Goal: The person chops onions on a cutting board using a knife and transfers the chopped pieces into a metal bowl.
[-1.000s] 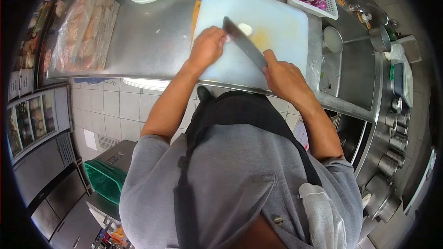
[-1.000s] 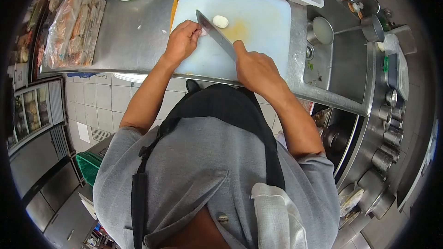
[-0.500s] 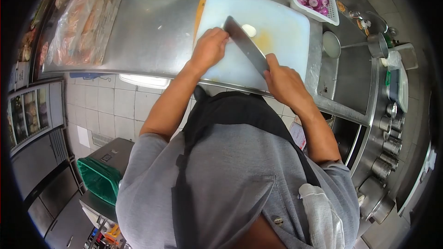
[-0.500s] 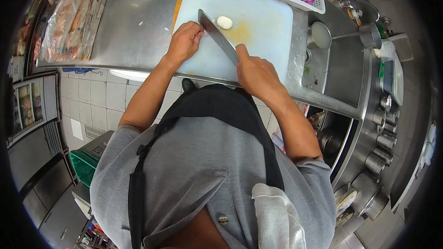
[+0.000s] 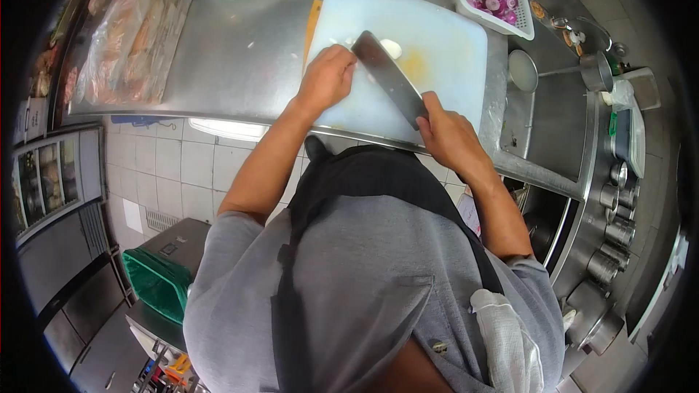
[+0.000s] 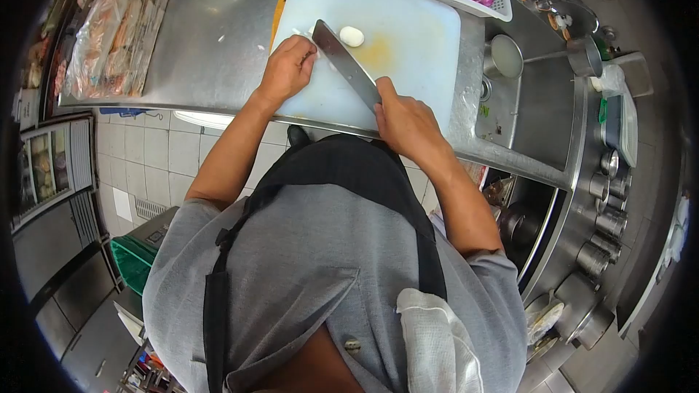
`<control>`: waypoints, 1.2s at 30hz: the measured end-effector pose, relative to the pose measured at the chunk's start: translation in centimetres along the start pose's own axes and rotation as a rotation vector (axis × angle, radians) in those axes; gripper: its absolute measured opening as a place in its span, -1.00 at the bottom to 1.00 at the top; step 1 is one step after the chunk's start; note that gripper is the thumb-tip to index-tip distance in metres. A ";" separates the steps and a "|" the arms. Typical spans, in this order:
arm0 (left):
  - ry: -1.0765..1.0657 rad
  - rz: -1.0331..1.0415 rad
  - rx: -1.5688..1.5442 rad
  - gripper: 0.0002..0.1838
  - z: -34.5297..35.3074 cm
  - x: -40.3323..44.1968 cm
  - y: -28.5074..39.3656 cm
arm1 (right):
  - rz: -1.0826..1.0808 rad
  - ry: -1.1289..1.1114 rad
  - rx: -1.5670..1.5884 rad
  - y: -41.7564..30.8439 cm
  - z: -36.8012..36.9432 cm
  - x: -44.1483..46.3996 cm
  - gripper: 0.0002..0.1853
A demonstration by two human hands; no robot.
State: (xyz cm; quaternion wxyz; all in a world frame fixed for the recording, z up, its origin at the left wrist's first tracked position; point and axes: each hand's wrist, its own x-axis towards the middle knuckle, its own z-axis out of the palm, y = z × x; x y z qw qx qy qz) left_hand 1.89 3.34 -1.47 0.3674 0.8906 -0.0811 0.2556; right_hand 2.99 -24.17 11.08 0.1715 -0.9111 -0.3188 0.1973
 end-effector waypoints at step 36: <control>0.065 -0.093 0.063 -0.93 0.0 -0.8 0.2 | -0.038 -0.032 -0.044 -0.4 1.8 1.8 -0.79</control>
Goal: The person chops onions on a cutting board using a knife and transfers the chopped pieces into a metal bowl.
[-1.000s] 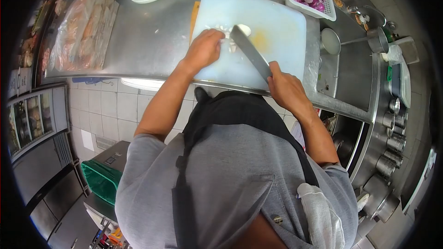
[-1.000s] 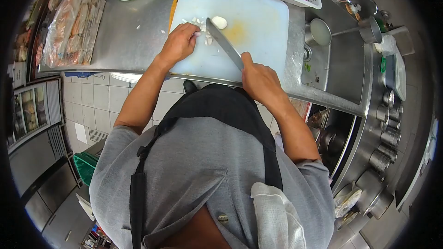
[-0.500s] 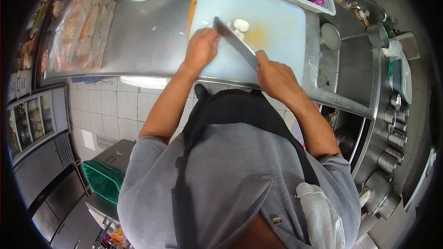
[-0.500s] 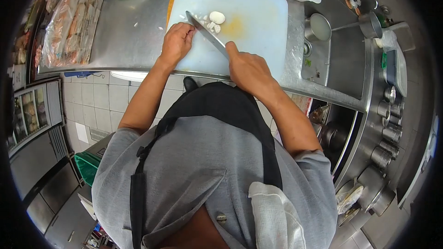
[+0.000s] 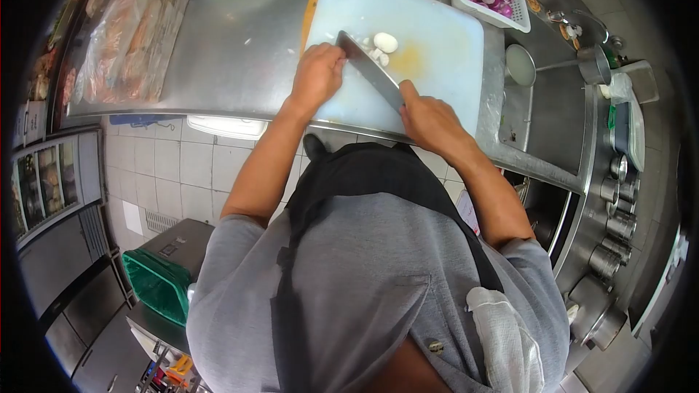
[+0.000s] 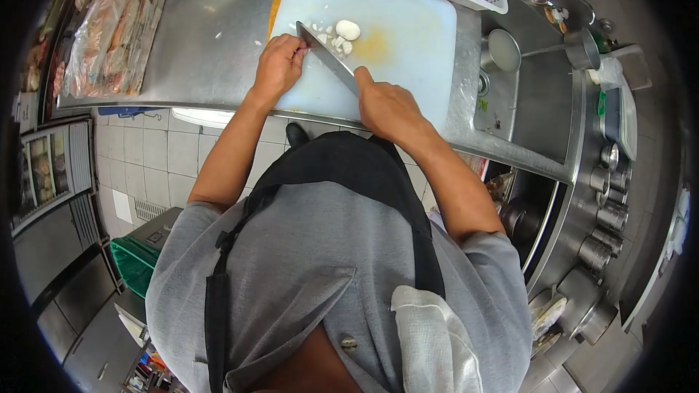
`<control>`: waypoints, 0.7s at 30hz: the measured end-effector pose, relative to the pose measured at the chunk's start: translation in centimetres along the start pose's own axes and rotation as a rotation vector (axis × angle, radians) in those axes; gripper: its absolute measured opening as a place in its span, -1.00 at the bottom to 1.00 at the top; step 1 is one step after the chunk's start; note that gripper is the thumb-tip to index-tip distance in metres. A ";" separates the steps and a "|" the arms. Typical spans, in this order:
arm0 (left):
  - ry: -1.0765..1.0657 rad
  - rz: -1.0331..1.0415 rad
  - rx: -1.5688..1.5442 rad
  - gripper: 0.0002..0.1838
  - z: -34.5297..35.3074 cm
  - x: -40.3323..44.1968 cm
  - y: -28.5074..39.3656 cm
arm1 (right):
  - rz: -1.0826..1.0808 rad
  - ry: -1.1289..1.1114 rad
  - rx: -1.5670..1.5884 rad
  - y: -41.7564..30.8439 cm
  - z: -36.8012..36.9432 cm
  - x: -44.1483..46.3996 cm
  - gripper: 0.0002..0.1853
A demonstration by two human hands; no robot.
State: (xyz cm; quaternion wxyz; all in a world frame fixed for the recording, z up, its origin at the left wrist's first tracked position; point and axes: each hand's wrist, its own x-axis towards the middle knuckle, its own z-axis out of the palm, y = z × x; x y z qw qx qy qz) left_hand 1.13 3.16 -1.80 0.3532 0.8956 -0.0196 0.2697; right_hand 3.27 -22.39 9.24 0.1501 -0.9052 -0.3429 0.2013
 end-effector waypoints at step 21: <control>-0.984 0.126 0.225 -0.47 1.8 15.4 4.4 | -0.225 0.059 0.030 -1.8 2.1 -1.0 -0.64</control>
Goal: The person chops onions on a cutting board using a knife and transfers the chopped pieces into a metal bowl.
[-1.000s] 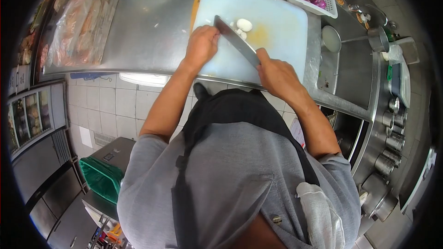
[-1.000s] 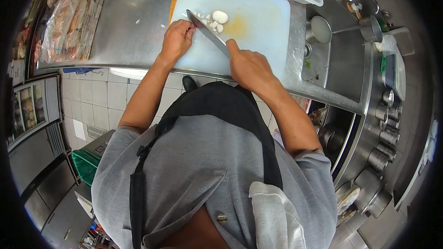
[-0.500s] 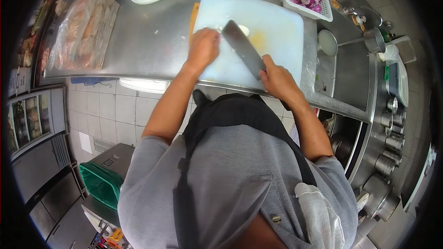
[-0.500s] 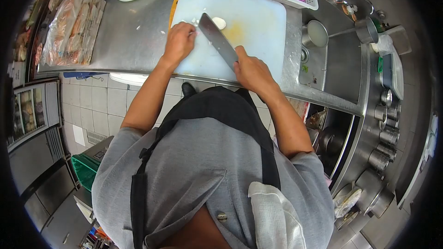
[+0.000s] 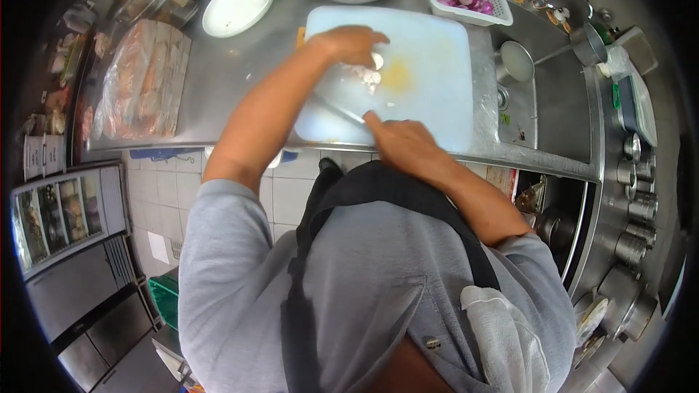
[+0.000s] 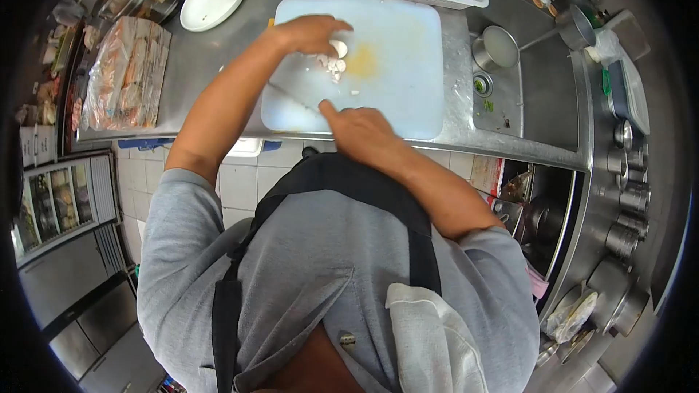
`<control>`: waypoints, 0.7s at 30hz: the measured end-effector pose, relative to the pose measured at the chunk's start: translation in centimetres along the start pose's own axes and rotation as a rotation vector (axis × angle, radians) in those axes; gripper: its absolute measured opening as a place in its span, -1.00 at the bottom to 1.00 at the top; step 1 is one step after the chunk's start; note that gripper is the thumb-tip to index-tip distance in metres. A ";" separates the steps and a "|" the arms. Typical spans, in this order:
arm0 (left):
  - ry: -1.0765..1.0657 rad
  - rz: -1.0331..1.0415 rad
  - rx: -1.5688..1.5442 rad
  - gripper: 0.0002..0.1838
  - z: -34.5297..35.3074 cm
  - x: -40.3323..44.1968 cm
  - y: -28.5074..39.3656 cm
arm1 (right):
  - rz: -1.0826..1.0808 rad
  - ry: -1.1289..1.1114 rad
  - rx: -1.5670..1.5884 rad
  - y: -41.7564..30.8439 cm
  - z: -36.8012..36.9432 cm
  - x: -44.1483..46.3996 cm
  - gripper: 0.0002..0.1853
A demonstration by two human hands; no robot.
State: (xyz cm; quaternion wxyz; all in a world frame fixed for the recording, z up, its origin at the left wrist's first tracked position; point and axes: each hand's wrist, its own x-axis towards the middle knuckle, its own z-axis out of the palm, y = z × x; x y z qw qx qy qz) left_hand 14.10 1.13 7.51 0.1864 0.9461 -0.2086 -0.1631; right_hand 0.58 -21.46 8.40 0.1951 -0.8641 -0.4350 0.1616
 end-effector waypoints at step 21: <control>0.857 0.008 -0.002 -0.73 3.2 -8.1 -0.6 | 0.445 0.075 0.117 6.7 -2.7 2.9 -0.67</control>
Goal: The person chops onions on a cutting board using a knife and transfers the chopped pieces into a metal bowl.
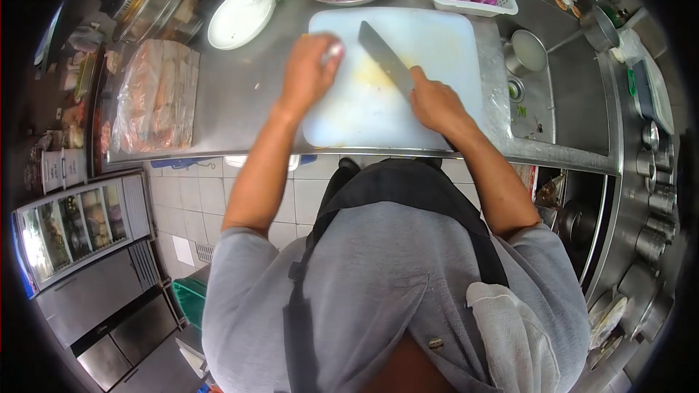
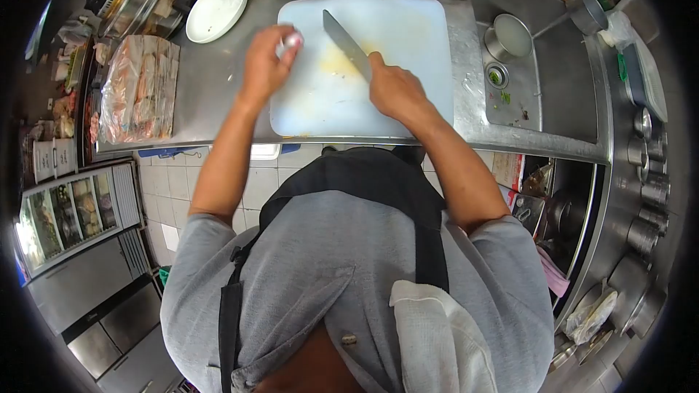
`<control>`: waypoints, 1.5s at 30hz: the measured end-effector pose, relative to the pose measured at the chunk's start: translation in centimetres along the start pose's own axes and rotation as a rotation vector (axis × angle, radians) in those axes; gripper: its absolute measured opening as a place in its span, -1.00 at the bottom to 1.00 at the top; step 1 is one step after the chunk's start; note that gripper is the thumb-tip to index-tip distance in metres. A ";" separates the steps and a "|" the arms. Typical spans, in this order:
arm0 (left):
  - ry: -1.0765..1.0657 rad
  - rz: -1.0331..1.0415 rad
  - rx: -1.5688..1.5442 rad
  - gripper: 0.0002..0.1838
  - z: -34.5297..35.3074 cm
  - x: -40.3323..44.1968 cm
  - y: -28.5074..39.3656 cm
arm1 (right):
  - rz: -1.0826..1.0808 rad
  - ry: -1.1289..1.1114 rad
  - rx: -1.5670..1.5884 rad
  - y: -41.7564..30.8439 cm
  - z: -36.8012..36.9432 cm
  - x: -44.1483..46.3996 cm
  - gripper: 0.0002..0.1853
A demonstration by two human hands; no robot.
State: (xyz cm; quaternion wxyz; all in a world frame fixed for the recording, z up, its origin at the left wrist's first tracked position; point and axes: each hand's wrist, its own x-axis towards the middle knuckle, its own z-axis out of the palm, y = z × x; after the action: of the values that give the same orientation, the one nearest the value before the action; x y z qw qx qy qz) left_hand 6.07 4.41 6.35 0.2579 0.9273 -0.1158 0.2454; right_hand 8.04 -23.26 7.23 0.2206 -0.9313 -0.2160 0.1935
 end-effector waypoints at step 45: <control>0.101 -0.223 -0.170 -0.89 4.2 -6.6 -0.2 | -0.279 -0.153 -0.255 -3.3 -4.7 -3.6 -0.82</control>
State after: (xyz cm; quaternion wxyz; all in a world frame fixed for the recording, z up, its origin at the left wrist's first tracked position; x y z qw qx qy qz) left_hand 2.15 2.92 -0.32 0.3666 0.8957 -0.0195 0.2509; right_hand 6.14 -23.88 13.71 0.1082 -0.8953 -0.3818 0.2023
